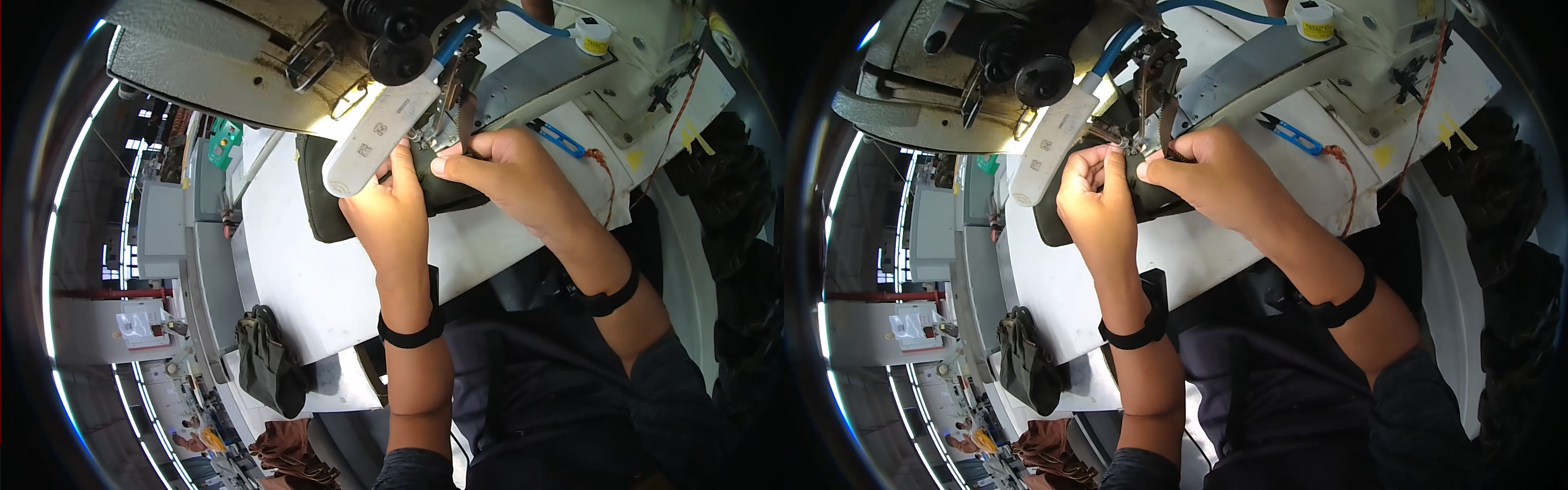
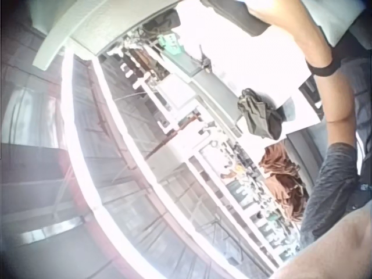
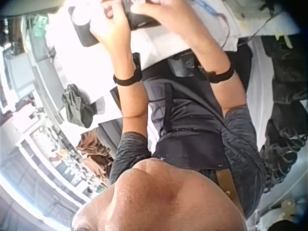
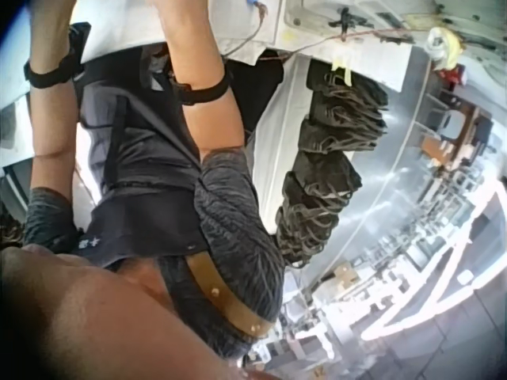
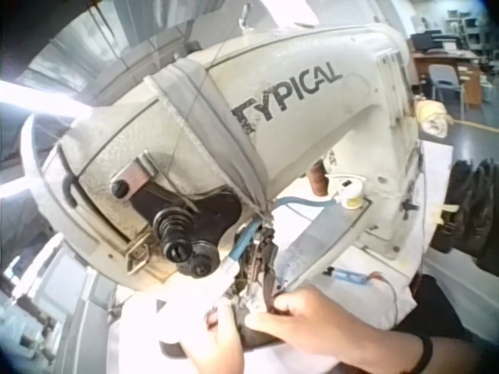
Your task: The person operates an industrial sewing machine to stitch a zipper onto a dark green fabric bag. They guide the bag under the needle, sew along the zipper line, and trim excess thread with scissors. The person repeats this process on a second bag, handling the items one at a time.
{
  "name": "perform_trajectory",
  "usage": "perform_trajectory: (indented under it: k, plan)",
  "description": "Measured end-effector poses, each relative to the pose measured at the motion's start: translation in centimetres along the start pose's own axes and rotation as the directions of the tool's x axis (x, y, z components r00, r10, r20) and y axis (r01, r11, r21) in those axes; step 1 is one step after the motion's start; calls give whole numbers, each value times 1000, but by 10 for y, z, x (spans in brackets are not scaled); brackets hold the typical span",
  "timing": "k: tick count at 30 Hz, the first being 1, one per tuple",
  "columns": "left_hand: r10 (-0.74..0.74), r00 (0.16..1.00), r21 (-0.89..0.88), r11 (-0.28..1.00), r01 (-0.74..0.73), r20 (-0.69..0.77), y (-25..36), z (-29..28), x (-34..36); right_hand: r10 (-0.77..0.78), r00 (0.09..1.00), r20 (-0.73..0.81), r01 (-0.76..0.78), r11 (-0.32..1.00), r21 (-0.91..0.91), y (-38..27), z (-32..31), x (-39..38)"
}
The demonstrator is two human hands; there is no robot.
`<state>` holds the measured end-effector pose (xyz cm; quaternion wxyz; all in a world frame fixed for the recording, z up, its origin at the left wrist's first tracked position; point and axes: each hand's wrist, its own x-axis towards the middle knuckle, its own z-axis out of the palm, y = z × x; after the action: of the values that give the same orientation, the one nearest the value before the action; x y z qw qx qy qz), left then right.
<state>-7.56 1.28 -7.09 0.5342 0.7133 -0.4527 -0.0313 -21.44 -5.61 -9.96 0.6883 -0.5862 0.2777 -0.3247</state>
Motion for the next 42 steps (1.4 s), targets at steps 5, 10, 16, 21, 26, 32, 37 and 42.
perform_trajectory:
  k: [5,10,16,21,26,32,37,42]
  plan:
    - [158,987,176,972,-156,5,8,-7,-10,-151,979,140,132,982,134,25,-11,-5]
    - [567,775,424,652,-629,277,-1,-36,-47,-113,982,153,75,970,232,24,-8,-21]
    - [573,686,492,482,-725,449,-6,-54,-44,-25,996,88,-7,938,345,-2,6,-26]
    - [653,682,471,512,-718,330,-19,-37,-37,21,998,55,-35,963,266,4,2,-22]
    - [606,735,444,593,-672,303,-12,-38,-39,49,997,58,-65,949,309,-12,3,-23]
    - [589,752,425,623,-656,297,-9,-33,-27,-19,999,39,10,974,226,-4,-7,-8]
    - [595,751,429,622,-655,286,-14,-32,-27,-108,988,-107,86,978,-190,-7,-6,2]
    - [606,742,439,606,-664,286,-14,-34,-25,-516,818,-253,271,734,-623,-15,-4,-10]
